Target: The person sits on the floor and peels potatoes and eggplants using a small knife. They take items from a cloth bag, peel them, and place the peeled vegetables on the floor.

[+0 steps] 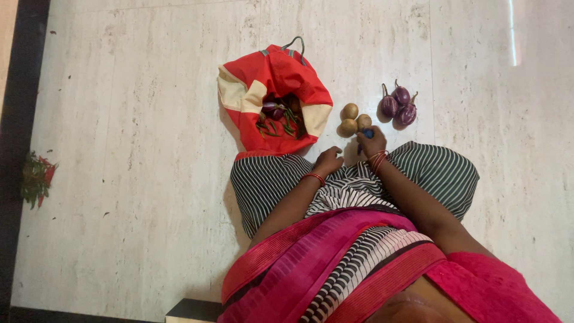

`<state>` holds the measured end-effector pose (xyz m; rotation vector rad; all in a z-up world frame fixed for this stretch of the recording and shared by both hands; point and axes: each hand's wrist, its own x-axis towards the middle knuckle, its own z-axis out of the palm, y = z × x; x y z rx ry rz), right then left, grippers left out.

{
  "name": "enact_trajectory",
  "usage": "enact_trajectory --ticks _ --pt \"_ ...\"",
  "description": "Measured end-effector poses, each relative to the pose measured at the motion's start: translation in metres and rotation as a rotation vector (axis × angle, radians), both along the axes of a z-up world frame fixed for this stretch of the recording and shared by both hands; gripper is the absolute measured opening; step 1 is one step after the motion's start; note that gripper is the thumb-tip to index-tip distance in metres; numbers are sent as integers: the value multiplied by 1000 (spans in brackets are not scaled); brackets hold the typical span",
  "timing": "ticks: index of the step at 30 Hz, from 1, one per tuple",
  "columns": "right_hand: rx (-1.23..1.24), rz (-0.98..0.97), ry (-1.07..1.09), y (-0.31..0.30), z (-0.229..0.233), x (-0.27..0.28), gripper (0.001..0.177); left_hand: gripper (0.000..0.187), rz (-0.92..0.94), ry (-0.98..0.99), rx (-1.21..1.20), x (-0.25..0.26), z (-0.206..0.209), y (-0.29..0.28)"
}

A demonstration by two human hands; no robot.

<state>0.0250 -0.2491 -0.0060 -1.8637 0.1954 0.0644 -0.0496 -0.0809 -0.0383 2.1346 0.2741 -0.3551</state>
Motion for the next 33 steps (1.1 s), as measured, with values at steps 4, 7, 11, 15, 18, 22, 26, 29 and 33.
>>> enact_trajectory --ticks 4,7,11,15,18,22,26,29,33 --pt "-235 -106 -384 -7 15 44 29 42 -117 9 5 -2 1 -1" --pt "-385 -71 -598 -2 28 83 26 34 -7 -112 -28 0 9 -3" --pt "-469 83 -142 12 40 115 24 28 203 -265 -59 4 32 7" --pt "-423 96 -200 28 44 123 32 23 422 -419 -74 25 63 47" --pt "-143 13 -169 30 42 116 34 18 489 -656 136 58 80 97" --pt "-134 110 -340 7 39 80 30 23 229 -238 635 100 86 165" --pt "-226 277 -172 -36 40 24 31 38 124 -154 802 105 71 199" --pt "-190 309 -28 -65 44 -6 31 43 168 -199 876 108 61 202" --pt "-95 305 -58 -83 47 -20 31 30 252 -72 903 102 55 192"
